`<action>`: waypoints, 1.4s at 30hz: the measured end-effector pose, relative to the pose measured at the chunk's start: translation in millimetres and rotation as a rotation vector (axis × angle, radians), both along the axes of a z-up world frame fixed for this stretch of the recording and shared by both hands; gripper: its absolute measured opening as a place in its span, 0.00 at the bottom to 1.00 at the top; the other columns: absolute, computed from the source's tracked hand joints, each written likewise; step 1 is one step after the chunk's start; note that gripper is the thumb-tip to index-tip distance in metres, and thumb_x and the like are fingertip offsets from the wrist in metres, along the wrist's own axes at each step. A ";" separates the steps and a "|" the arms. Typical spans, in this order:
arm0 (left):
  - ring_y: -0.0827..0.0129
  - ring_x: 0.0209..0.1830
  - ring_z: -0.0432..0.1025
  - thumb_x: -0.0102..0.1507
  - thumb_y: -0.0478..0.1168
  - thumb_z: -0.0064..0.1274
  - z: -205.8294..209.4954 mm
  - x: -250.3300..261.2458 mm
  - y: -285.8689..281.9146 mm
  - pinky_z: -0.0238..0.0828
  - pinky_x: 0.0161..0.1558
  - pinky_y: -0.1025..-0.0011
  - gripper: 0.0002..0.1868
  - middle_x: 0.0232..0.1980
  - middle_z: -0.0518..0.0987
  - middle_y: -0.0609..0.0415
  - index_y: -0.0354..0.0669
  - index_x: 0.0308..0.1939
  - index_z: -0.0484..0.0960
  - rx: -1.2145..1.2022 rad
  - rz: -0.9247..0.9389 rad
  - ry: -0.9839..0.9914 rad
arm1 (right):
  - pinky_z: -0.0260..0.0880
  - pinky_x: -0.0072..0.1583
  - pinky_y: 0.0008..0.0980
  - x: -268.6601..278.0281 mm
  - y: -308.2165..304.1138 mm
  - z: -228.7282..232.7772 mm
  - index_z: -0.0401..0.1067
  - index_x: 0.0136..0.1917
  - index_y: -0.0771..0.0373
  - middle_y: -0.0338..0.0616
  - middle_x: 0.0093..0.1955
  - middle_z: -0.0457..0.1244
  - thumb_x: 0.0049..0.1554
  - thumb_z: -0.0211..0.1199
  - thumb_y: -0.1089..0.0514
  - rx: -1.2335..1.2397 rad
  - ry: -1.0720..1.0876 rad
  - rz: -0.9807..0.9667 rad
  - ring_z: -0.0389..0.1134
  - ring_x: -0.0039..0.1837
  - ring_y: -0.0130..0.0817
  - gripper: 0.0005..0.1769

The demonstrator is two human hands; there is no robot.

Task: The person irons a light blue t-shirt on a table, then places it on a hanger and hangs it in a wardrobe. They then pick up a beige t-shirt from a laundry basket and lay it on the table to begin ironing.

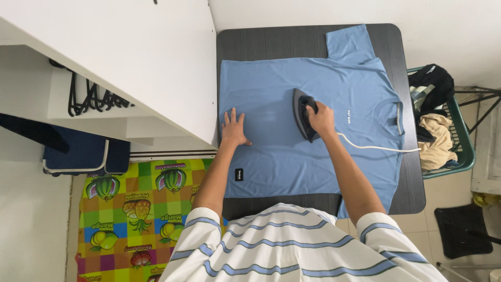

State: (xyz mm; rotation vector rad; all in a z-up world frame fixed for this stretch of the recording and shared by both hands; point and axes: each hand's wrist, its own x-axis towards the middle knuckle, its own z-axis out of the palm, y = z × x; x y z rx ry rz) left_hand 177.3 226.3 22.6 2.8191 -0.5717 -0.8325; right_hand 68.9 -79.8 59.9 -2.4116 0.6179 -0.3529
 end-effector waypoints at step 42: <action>0.51 0.84 0.35 0.41 0.58 0.79 -24.9 112.2 -42.6 0.42 0.78 0.47 0.68 0.85 0.42 0.57 0.56 0.79 0.55 -0.135 -0.036 -0.125 | 0.72 0.50 0.50 182.5 57.4 13.0 0.76 0.56 0.66 0.63 0.44 0.70 0.61 0.63 0.50 0.067 0.079 0.300 0.72 0.47 0.60 0.18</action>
